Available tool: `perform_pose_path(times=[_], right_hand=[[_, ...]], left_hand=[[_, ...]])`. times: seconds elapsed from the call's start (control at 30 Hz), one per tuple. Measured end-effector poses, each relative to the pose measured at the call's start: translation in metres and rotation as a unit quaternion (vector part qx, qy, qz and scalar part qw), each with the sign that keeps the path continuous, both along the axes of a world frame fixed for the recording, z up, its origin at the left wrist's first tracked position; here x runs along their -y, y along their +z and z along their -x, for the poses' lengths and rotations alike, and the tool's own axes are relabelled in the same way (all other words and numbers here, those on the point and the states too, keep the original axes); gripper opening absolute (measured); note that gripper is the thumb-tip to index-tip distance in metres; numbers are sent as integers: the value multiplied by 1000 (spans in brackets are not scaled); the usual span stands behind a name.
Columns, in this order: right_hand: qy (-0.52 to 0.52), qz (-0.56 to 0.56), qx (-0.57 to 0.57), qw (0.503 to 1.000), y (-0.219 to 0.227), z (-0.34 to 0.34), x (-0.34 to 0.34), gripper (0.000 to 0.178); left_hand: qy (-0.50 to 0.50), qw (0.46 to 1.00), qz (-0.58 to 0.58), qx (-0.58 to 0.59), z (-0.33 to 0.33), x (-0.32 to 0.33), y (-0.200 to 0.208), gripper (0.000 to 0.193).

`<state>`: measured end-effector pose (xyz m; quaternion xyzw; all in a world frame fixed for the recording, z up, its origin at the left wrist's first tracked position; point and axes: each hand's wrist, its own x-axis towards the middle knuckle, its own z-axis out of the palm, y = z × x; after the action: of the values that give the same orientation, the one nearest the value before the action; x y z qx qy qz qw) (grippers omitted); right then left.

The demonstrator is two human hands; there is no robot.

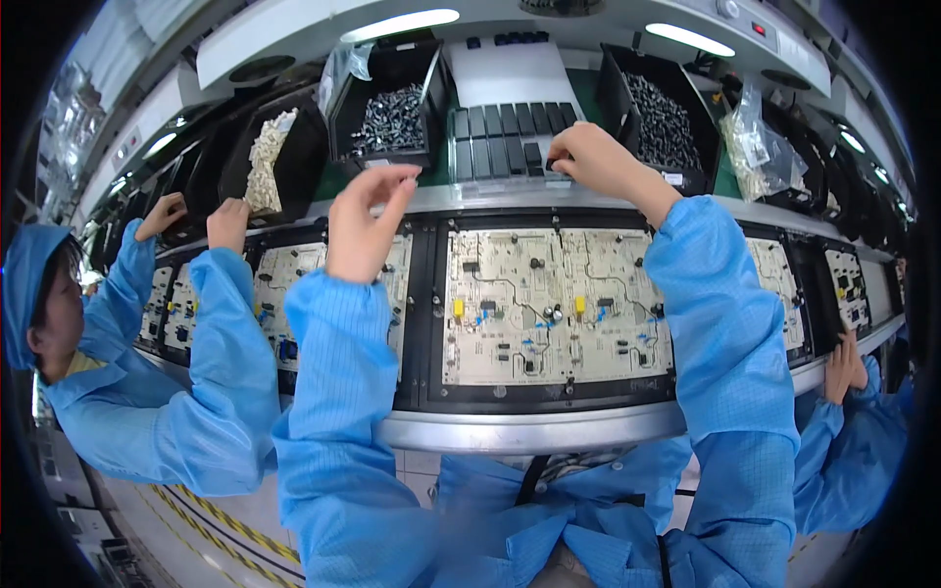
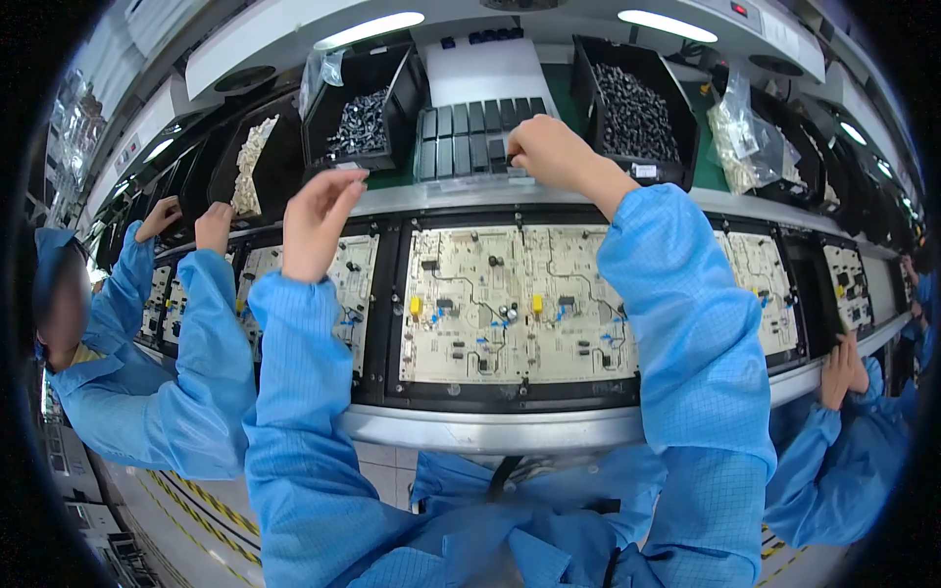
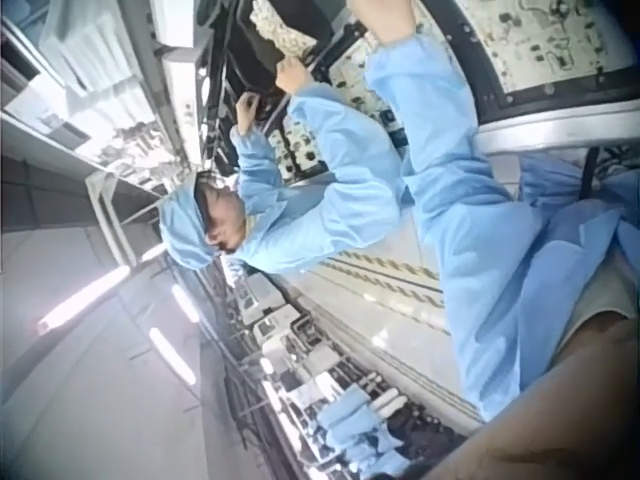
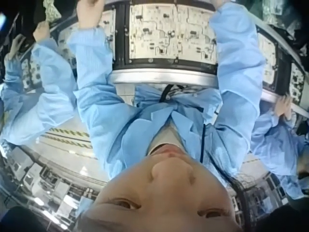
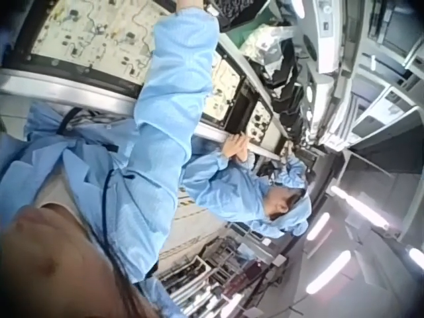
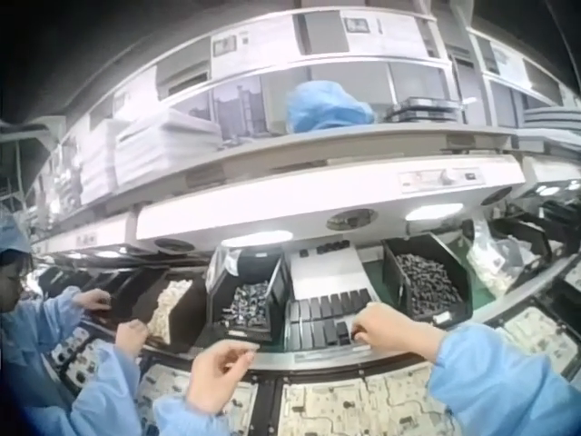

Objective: Manually placing components onto printed circuit boards at an assembly station.

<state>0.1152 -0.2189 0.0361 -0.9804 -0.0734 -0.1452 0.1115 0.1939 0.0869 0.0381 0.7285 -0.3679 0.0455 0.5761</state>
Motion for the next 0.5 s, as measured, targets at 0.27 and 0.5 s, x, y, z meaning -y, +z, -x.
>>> perform_pose_path(times=[0.27, 0.5], right_hand=[[-2, 36, -20, 999, 33, -70, 29, 19], [-182, 79, 115, 973, 10, -200, 76, 42]], left_hand=[[79, 995, -43, 37, -60, 3, -13, 14], [130, 950, -251, 135, -126, 41, -29, 17]])
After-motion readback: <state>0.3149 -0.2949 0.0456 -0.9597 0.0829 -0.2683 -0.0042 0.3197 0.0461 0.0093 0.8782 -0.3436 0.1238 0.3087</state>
